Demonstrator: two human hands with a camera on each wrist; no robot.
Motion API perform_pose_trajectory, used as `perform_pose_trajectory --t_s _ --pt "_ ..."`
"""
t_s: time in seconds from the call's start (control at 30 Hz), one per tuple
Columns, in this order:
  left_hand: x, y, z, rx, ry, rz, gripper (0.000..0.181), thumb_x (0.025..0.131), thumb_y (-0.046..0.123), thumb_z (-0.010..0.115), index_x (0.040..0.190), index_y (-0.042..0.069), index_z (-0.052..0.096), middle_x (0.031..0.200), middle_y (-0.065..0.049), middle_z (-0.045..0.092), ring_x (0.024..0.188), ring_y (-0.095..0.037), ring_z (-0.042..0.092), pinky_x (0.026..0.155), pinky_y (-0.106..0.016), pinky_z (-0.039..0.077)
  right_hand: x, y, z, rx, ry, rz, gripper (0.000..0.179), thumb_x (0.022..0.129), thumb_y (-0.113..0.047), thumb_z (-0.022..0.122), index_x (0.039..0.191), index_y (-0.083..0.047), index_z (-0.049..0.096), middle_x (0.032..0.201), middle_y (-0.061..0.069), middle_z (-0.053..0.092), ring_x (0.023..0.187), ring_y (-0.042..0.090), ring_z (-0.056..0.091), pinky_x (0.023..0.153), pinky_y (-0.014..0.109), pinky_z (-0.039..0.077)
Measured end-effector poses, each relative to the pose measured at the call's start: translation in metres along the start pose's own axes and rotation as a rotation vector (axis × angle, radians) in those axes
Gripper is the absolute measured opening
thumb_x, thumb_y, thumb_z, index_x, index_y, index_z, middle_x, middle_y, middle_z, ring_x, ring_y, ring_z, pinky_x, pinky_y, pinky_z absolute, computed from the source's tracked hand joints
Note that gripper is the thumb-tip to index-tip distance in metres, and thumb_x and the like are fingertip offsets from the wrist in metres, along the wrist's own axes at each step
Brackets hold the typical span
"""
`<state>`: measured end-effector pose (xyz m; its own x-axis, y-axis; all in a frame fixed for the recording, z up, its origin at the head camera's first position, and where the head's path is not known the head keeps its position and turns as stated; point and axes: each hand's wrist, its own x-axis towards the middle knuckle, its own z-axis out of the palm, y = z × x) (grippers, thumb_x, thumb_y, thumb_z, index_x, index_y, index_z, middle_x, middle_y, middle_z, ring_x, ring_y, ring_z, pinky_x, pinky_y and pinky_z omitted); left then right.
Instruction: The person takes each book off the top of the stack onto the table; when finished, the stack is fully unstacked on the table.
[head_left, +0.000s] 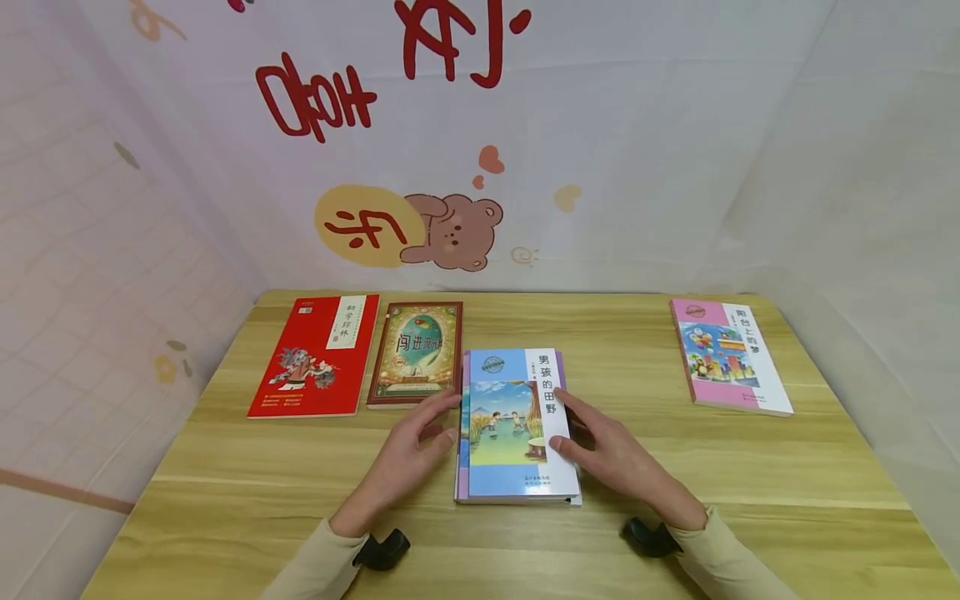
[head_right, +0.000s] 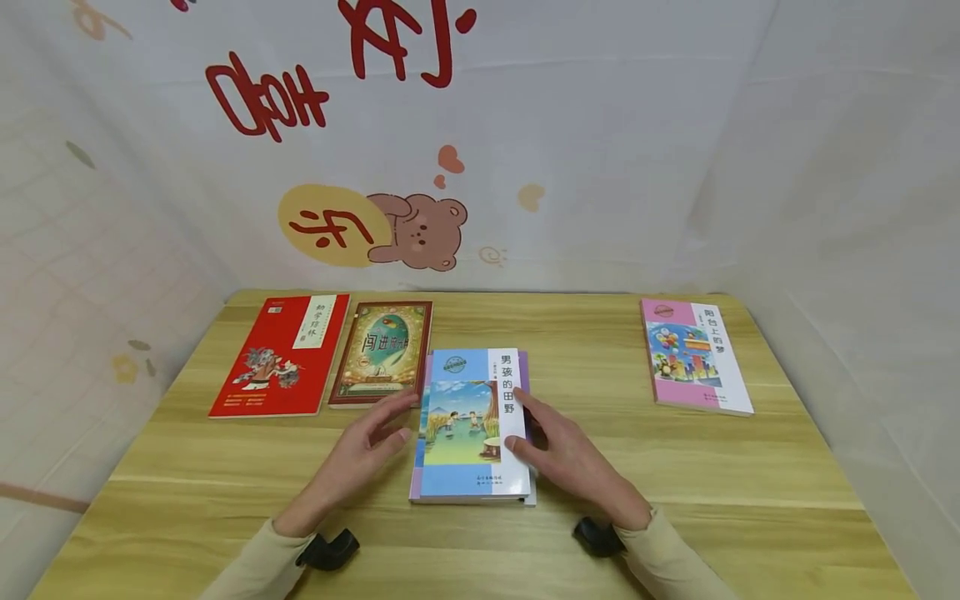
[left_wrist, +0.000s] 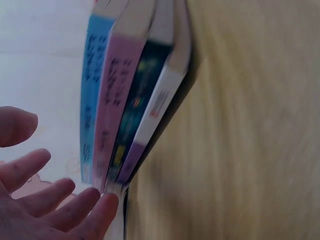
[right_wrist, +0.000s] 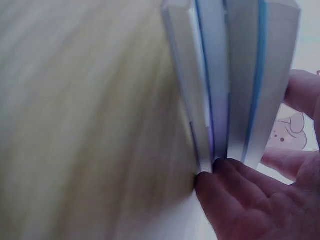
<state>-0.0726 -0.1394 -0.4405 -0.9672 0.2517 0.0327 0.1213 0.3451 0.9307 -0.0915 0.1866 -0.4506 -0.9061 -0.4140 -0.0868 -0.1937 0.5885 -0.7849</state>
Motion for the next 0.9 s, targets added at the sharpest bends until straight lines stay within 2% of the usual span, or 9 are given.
perform_pose_trajectory --t_s 0.2,0.3,0.47,0.6,0.7,0.8,0.9 --pt "-0.001 -0.003 0.009 0.045 -0.024 -0.004 0.050 0.103 0.016 0.065 0.151 0.008 0.054 0.166 -0.014 0.033 0.150 -0.038 0.035 0.115 -0.057 0.038 0.002 -0.004 -0.002 0.003 -0.015 0.000 0.081 0.101 -0.046 0.065 0.164 -0.010 0.029 0.161 0.021 0.039 0.139 0.038 0.051 0.109 0.052 0.046" --pt "-0.002 -0.004 0.009 0.094 -0.048 -0.011 0.053 0.103 0.022 0.065 0.153 0.008 0.051 0.167 -0.013 0.033 0.152 -0.039 0.029 0.118 -0.061 0.032 0.004 -0.010 -0.004 -0.008 -0.011 -0.004 0.079 0.102 -0.042 0.066 0.163 -0.006 0.030 0.160 0.023 0.041 0.137 0.039 0.052 0.107 0.053 0.048" --pt "-0.003 -0.007 0.007 0.144 -0.087 -0.030 0.056 0.103 0.027 0.065 0.153 0.007 0.051 0.167 -0.013 0.031 0.152 -0.041 0.028 0.118 -0.066 0.026 0.007 -0.017 -0.004 -0.069 -0.001 0.008 0.078 0.101 -0.042 0.068 0.160 -0.004 0.035 0.153 0.023 0.049 0.131 0.036 0.057 0.106 0.055 0.049" --pt "-0.005 -0.006 0.006 0.159 -0.110 -0.046 0.058 0.102 0.030 0.066 0.153 0.008 0.051 0.169 -0.013 0.028 0.153 -0.041 0.027 0.118 -0.067 0.026 0.010 -0.020 -0.001 -0.075 0.005 0.023 0.082 0.098 -0.041 0.072 0.160 -0.003 0.035 0.144 0.020 0.055 0.114 0.027 0.061 0.097 0.048 0.055" --pt "-0.004 -0.005 0.006 0.172 -0.119 -0.064 0.064 0.101 0.034 0.067 0.157 0.013 0.046 0.170 -0.011 0.026 0.153 -0.041 0.026 0.118 -0.068 0.024 0.011 -0.020 0.000 -0.049 0.013 0.026 0.085 0.096 -0.037 0.076 0.160 -0.002 0.034 0.138 0.018 0.057 0.105 0.023 0.061 0.089 0.040 0.057" --pt "-0.003 -0.005 0.007 0.172 -0.135 -0.083 0.071 0.100 0.038 0.068 0.161 0.019 0.039 0.171 -0.010 0.023 0.154 -0.040 0.025 0.118 -0.068 0.025 0.012 -0.019 0.001 -0.021 0.018 0.025 0.085 0.095 -0.034 0.077 0.160 -0.001 0.033 0.134 0.017 0.057 0.103 0.023 0.061 0.086 0.035 0.057" --pt "-0.001 -0.004 0.008 0.171 -0.171 -0.073 0.075 0.099 0.040 0.069 0.164 0.022 0.034 0.172 -0.010 0.019 0.155 -0.040 0.022 0.118 -0.068 0.025 0.010 -0.016 -0.001 0.011 0.017 0.020 0.084 0.096 -0.030 0.077 0.160 0.000 0.032 0.135 0.018 0.056 0.108 0.026 0.063 0.087 0.036 0.058"
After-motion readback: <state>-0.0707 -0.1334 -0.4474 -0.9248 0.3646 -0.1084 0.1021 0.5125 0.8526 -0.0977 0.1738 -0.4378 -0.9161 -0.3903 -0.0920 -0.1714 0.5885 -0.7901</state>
